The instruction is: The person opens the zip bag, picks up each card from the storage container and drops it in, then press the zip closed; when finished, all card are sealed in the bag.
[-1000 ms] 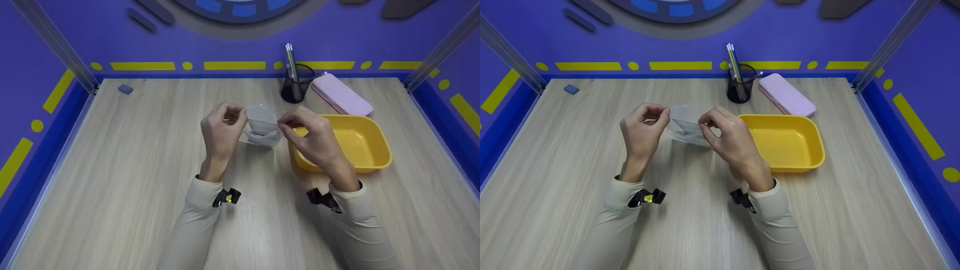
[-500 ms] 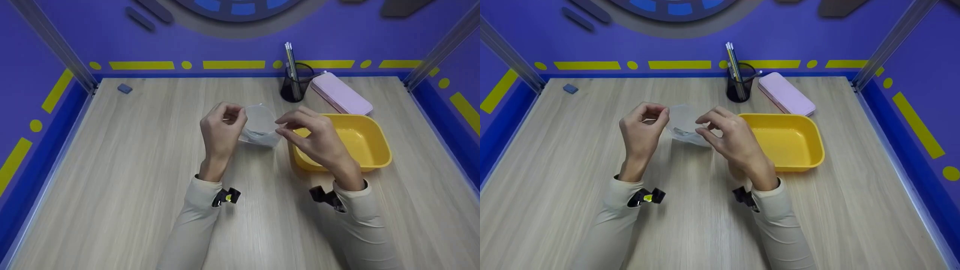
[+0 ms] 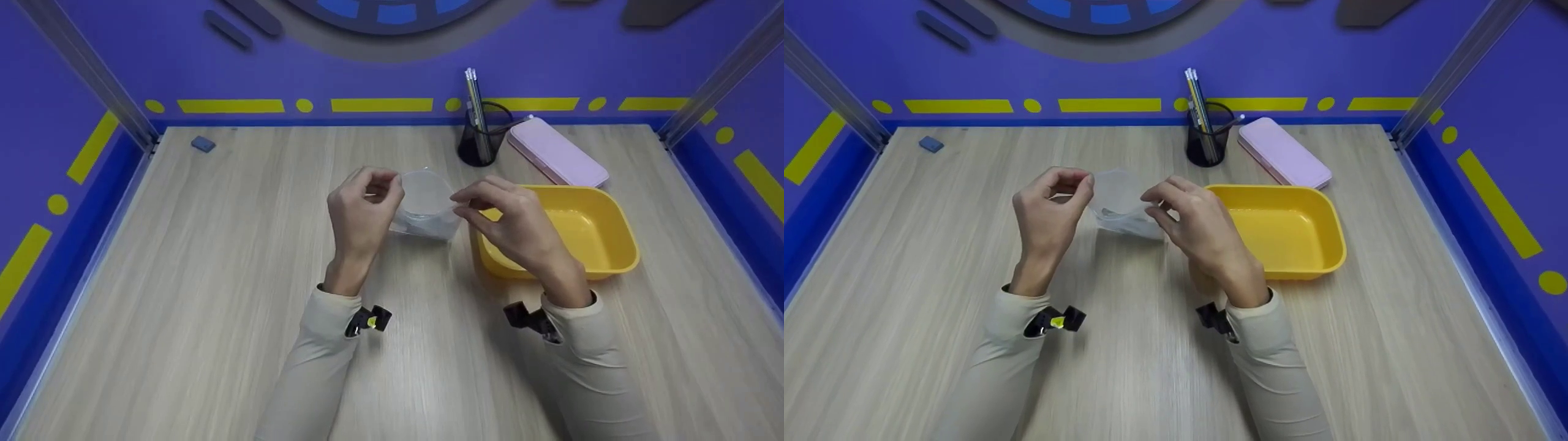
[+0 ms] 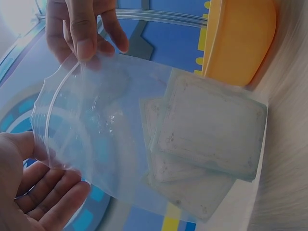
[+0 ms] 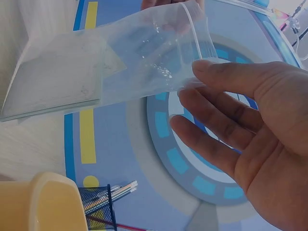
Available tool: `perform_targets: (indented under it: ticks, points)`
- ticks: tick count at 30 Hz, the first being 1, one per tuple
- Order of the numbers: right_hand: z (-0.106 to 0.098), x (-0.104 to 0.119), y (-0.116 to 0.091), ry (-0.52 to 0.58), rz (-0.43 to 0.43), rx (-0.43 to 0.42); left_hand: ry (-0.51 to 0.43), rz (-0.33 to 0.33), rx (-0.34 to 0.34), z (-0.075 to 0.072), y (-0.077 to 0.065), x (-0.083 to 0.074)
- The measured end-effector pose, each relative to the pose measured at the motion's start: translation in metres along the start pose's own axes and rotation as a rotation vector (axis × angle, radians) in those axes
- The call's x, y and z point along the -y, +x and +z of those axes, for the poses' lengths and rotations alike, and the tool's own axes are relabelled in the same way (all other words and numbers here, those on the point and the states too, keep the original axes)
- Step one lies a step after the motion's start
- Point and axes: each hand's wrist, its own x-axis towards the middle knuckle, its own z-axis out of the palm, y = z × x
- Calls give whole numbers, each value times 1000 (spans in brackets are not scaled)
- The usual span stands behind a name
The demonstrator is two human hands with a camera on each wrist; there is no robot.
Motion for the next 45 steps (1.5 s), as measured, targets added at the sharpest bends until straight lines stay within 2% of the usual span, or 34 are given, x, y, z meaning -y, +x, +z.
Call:
perform_targets:
  ticks: [4, 14, 19, 24, 29, 34, 39, 45]
  points:
    - [1, -2, 0, 3, 22, -39, -28, -11, 60, -3, 1, 2]
    - [3, -10, 1, 15, 39, -149, -144, -70, 286, -20, 8, 5]
    - [1, -13, 1, 18, 54, -181, -147, -55, 339, -24, 10, 5]
    - [-3, -17, 0, 15, 44, -222, -136, -43, 338, -25, 11, 4]
    - [-6, -18, 1, 22, 47, -256, -119, -27, 307, -26, 11, 2]
    - [-7, -16, 1, 45, 85, -285, -81, 36, 250, -26, 13, 0]
    - [-9, -15, 0, 12, 95, -283, -32, 106, 187, -24, 13, 1]
    - [-11, -14, -1, 10, 107, -271, -39, 139, 158, -23, 12, 0]
